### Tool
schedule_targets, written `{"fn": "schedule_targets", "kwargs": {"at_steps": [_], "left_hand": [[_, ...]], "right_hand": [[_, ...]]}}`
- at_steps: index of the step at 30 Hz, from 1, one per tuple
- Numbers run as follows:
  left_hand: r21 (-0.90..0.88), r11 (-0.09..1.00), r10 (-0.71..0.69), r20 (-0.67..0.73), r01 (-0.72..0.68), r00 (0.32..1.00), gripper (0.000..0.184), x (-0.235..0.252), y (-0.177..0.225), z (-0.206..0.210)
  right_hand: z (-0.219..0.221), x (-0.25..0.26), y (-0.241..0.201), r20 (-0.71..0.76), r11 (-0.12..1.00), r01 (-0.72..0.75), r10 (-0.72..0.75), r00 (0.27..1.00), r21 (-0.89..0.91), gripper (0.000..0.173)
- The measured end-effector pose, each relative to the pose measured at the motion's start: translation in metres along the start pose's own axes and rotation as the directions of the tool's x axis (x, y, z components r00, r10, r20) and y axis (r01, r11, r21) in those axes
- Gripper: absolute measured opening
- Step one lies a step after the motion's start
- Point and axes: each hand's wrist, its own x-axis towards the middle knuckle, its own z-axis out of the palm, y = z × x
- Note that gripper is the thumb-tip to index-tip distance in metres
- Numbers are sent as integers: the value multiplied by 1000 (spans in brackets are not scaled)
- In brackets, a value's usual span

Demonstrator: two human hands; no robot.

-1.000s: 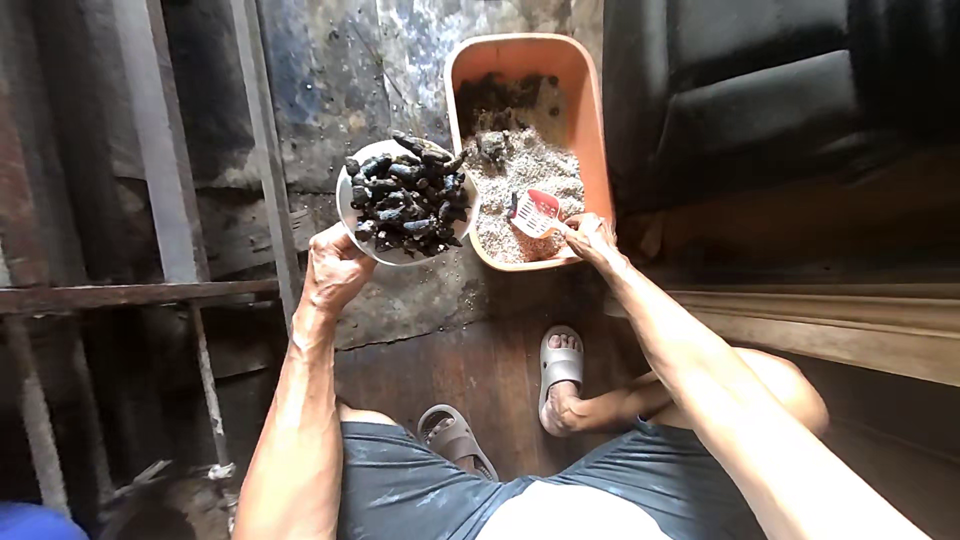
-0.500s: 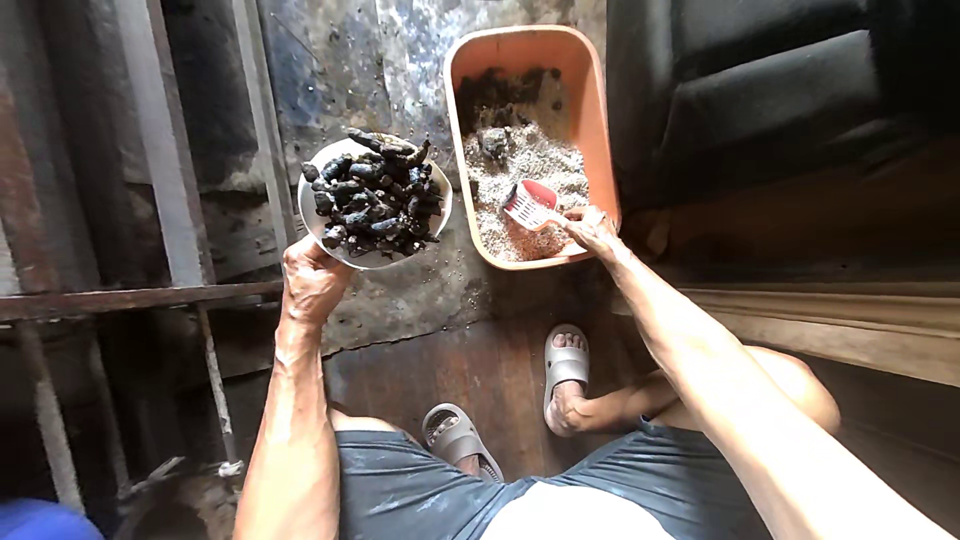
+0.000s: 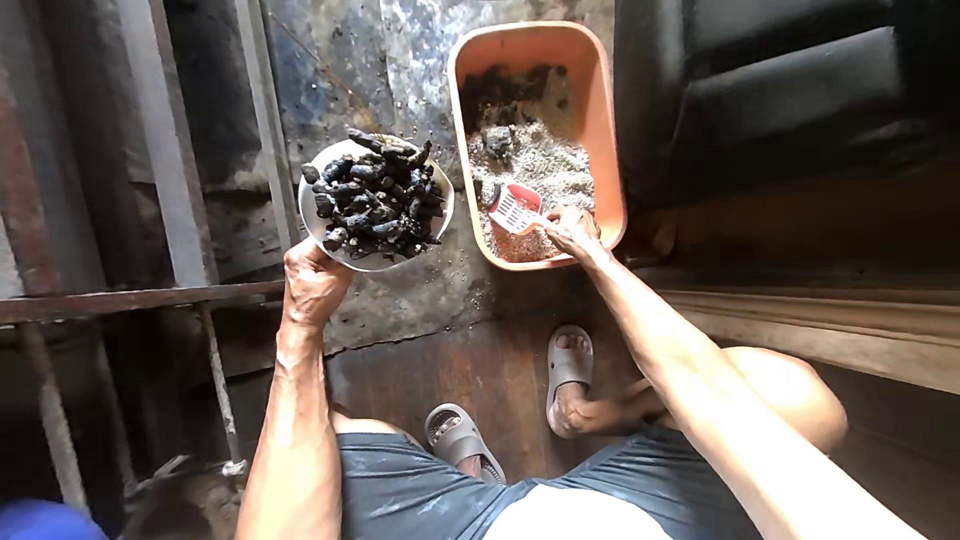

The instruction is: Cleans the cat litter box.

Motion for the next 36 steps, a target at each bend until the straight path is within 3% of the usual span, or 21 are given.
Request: {"fn": "schedule_targets", "kwargs": {"at_steps": [9, 13, 24, 29, 33, 36], "left_hand": [[-17, 1000, 13, -12, -13, 1000, 21, -1, -5, -1], [-17, 1000, 21, -15, -21, 1000, 21, -3, -1, -2], [-35, 999, 23, -10, -23, 1000, 20, -4, -6, 1], [-9, 1000, 12, -3, -12, 1000, 20, -2, -2, 3], [-25, 1000, 12, 3, -12, 1000, 19, -3, -3, 4], [-17, 1000, 20, -5, -20, 1000, 19, -2, -5, 3]], "right_hand": [[12, 7, -17, -11, 999, 34, -34, 999, 42, 33], [21, 2, -37, -3, 989, -9, 9, 1000, 148, 41], [57, 15, -71, -94, 944, -89, 125, 988, 319, 33], [73, 30, -76, -47, 832, -125, 178, 983, 540, 34], [79, 32, -75, 91, 611, -227, 246, 965, 758, 30], [82, 27, -66, 113, 534, -223, 232, 966, 815, 31]]}}
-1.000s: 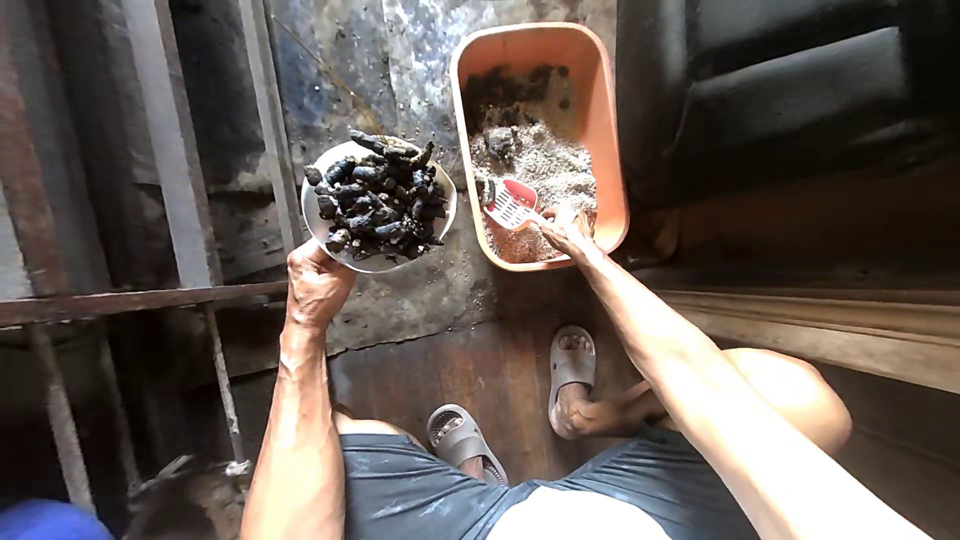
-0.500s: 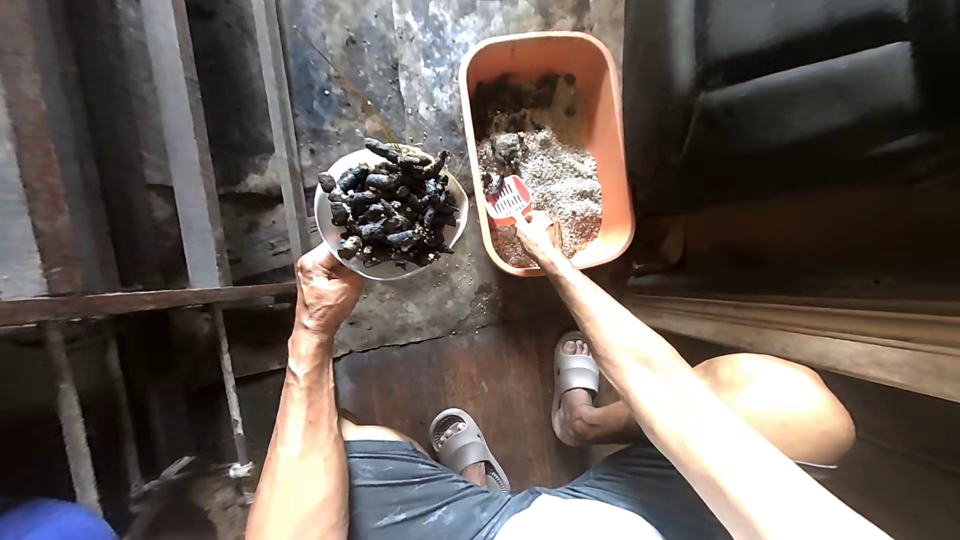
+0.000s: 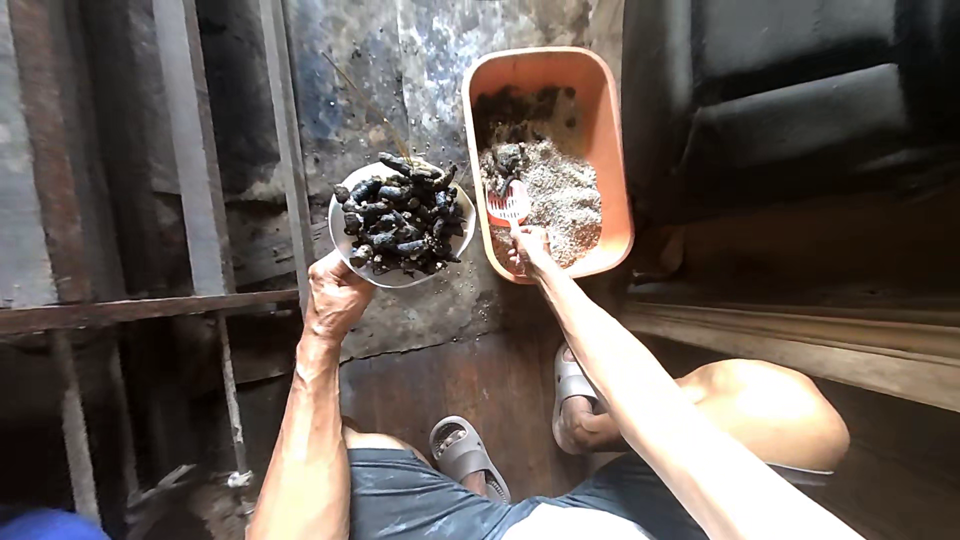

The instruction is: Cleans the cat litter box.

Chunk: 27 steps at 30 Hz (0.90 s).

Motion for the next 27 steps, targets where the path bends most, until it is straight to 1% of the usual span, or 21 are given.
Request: {"fn": "schedule_targets", "kwargs": {"at_steps": [5, 10, 13, 16, 21, 23, 27], "left_hand": [[-28, 1000, -6, -3, 6, 1000, 20, 1, -1, 1], [-37, 999, 20, -1, -20, 1000, 19, 5, -6, 7], [-45, 999, 24, 9, -23, 1000, 18, 10, -7, 15], [-60, 998, 19, 29, -17, 999, 19, 16, -9, 23], [-82, 997, -5, 38, 8, 999, 18, 17, -8, 27], [-98, 995, -3, 30, 6, 1000, 19, 17, -5, 25], [-118, 993, -23, 13, 24, 1000, 20, 16, -1, 23]], "right_hand": [[-16, -5, 14, -37, 999, 29, -31, 999, -40, 28], [-41, -20, 22, -50, 989, 100, -107, 993, -112, 34], [-55, -26, 27, -83, 982, 139, -150, 985, -129, 32], [-68, -25, 34, -106, 966, 181, -203, 974, -185, 32], [-73, -36, 32, -124, 986, 162, -165, 978, -35, 30], [-72, -38, 35, -127, 981, 191, -188, 974, 15, 32], [-76, -55, 42, -96, 977, 213, -212, 972, -2, 34]]}}
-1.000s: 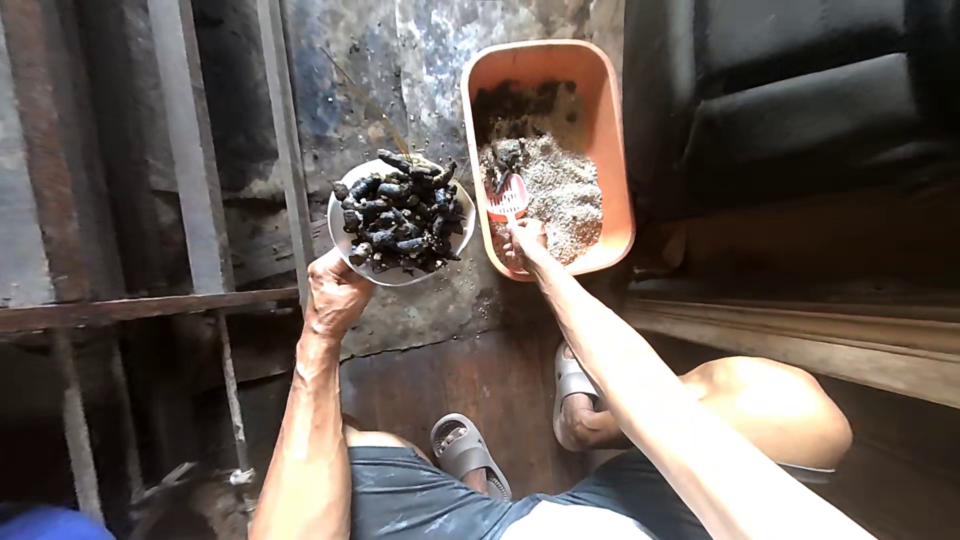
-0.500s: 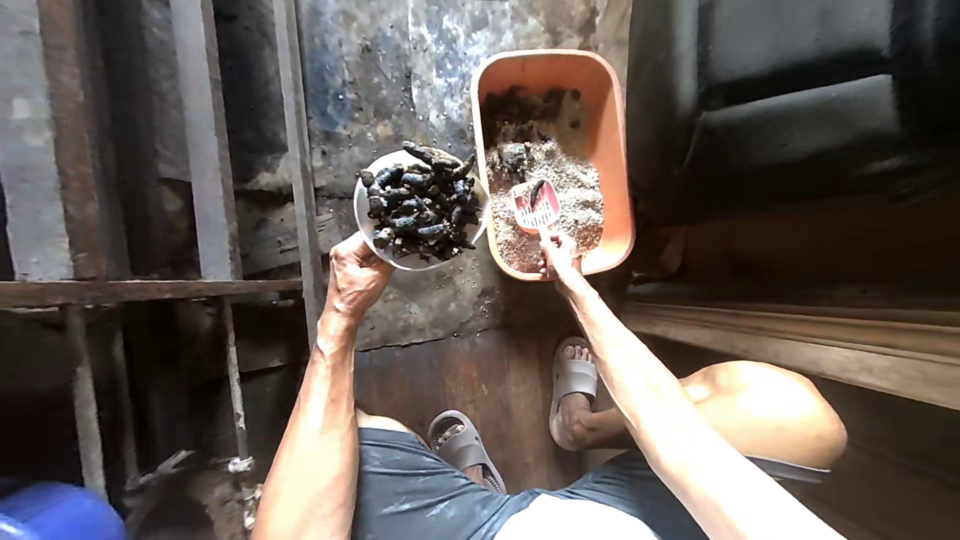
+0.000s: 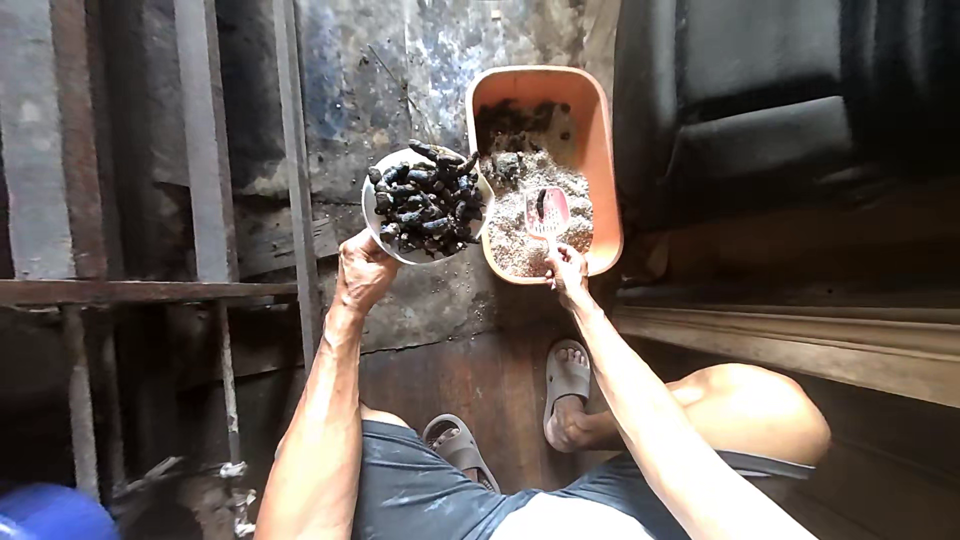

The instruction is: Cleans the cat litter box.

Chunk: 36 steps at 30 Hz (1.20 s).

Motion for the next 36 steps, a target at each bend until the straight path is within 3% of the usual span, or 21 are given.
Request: {"fn": "schedule_targets", "kwargs": {"at_steps": [20, 24, 29, 36], "left_hand": [[-48, 998, -41, 12, 42, 999, 20, 12, -12, 17], [-24, 998, -59, 8, 60, 998, 21, 14, -12, 20], [-5, 997, -73, -2, 73, 997, 22, 16, -10, 26], [-55, 998, -35, 18, 36, 999, 21, 23, -17, 39]], "right_hand": [[-42, -17, -4, 4, 998, -26, 26, 1000, -56, 26], [-56, -30, -15, -5, 990, -23, 22, 1000, -141, 28], [-95, -57, -61, 24, 877, 203, -214, 977, -435, 34], [-134, -118, -172, 189, 759, 409, -365, 912, -507, 28]]}}
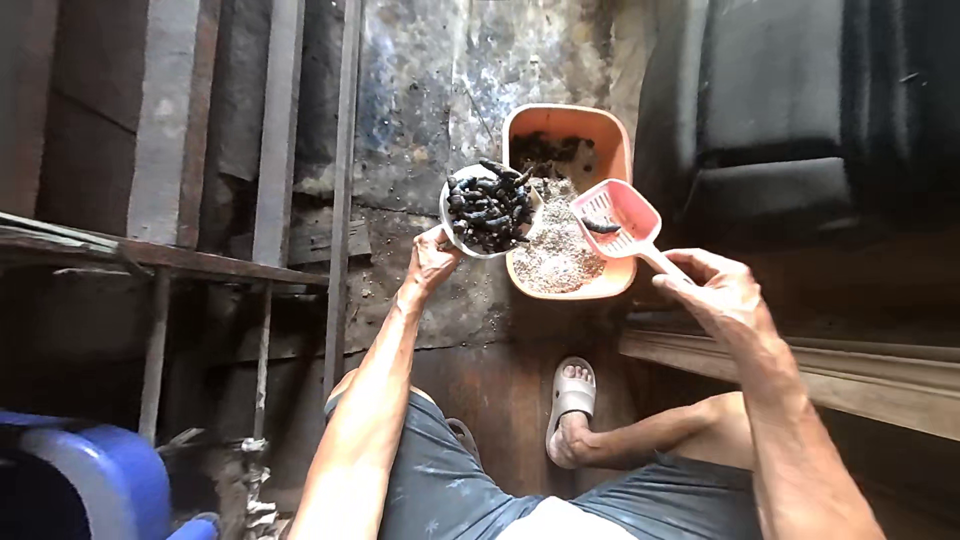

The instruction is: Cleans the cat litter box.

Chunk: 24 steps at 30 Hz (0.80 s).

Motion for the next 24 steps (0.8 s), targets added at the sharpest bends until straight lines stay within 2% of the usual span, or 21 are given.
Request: {"fn": "schedule_targets", "kwargs": {"at_steps": [5, 9, 13, 17, 20, 24], "left_hand": [[3, 1000, 16, 15, -16, 1000, 18, 3, 2, 8], [-18, 1000, 7, 43, -7, 999, 18, 4, 4, 13], [-42, 999, 3, 49, -1, 999, 19, 2, 8, 15], [-31, 997, 76, 40, -74, 996, 19, 0, 5, 16], [-13, 995, 95, 23, -94, 995, 20, 0, 3, 16], [-10, 997, 71, 18, -71, 997, 19, -2, 5, 14]], "right_hand": [[-23, 0, -54, 117, 991, 117, -124, 985, 65, 21], [-13, 11, -86, 216, 979, 197, -205, 955, 57, 17], [9, 22, -105, 309, 975, 184, -214, 927, 124, 16], [30, 26, -111, 421, 943, -1, -148, 895, 332, 14], [40, 31, -111, 506, 868, -210, -53, 861, 449, 21], [47, 36, -95, 565, 740, -338, -69, 822, 582, 24]]}}
